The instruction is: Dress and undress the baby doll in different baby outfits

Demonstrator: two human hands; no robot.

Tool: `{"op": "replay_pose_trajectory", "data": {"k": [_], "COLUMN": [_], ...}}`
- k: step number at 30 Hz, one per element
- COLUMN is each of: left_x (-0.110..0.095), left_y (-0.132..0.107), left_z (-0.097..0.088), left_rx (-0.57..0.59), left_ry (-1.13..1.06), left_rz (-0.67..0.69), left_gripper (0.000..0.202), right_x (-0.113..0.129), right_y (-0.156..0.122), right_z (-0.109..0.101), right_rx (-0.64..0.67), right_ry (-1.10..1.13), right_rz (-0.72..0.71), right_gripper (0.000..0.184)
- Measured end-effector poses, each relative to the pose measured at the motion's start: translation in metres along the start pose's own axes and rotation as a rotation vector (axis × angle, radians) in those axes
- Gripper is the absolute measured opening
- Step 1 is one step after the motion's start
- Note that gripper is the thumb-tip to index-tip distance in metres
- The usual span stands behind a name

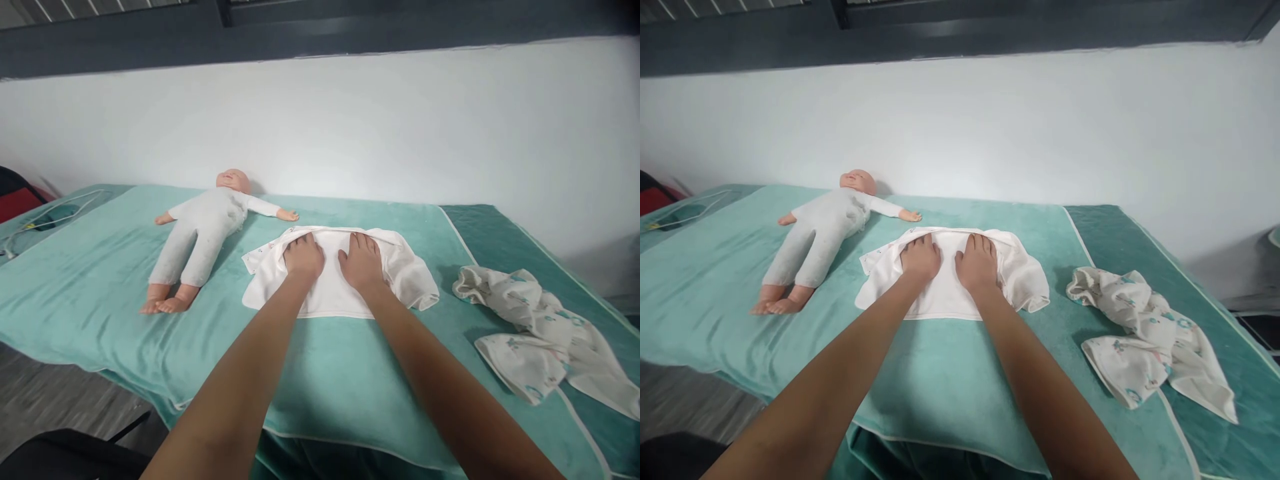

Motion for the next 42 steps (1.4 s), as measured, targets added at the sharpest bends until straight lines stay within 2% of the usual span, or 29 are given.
{"op": "replay_pose_trajectory", "data": {"k": [5, 11, 16, 20, 24, 26, 28, 31, 35, 37, 39, 42], "left_x": [0.002, -0.001, -0.009, -0.009, -0.009, -0.012, -0.018, -0.024, -0.020, -0.019, -0.018, -0.017], "left_y": [0.005, 0.015, 0.023, 0.024, 0.022, 0.020, 0.018, 0.015, 0.020, 0.024, 0.027, 0.031], "left_z": [0.003, -0.001, 0.001, 0.003, 0.003, 0.002, 0.001, 0.002, 0.010, 0.016, 0.022, 0.027], "left_rx": [0.056, 0.024, 0.039, 0.032, 0.035, 0.048, 0.044, -0.017, -0.081, -0.067, -0.035, 0.000], "left_ry": [-0.032, -0.002, 0.093, 0.092, 0.084, 0.081, 0.073, 0.053, -0.003, -0.029, -0.051, -0.069], "left_rz": [0.002, 0.077, 0.185, 0.172, 0.166, 0.223, 0.341, 0.481, 0.488, 0.503, 0.513, 0.491], "left_gripper": [0.041, 0.037, 0.037, 0.039, 0.038, 0.038, 0.040, 0.041, 0.051, 0.053, 0.052, 0.050], "right_x": [-0.012, -0.017, -0.017, -0.017, -0.021, -0.022, -0.022, -0.020, -0.016, -0.009, 0.003, 0.020], "right_y": [0.010, 0.029, 0.034, 0.035, 0.036, 0.036, 0.035, 0.035, 0.031, 0.027, 0.022, 0.015], "right_z": [0.002, 0.003, 0.005, 0.012, 0.019, 0.021, 0.021, 0.019, 0.016, 0.012, 0.010, 0.015], "right_rx": [0.025, 0.021, -0.008, 0.025, 0.111, 0.127, 0.119, 0.107, 0.100, 0.071, 0.067, 0.140], "right_ry": [0.011, -0.057, -0.039, 0.025, 0.048, 0.061, 0.065, 0.051, 0.005, -0.020, -0.023, 0.000], "right_rz": [0.130, 0.131, 0.118, 0.053, 0.059, 0.068, 0.068, 0.047, 0.029, -0.006, -0.109, -0.260], "right_gripper": [0.054, 0.042, 0.040, 0.049, 0.060, 0.061, 0.061, 0.060, 0.058, 0.055, 0.053, 0.053]}}
Point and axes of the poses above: each hand's wrist, its own y-axis towards the middle knuckle, its own z-axis out of the palm, x = y × z, the point moved 5 cm from there along y, towards the middle knuckle, and after that the axes turned 6 degrees about z, right-handed, at the moved point
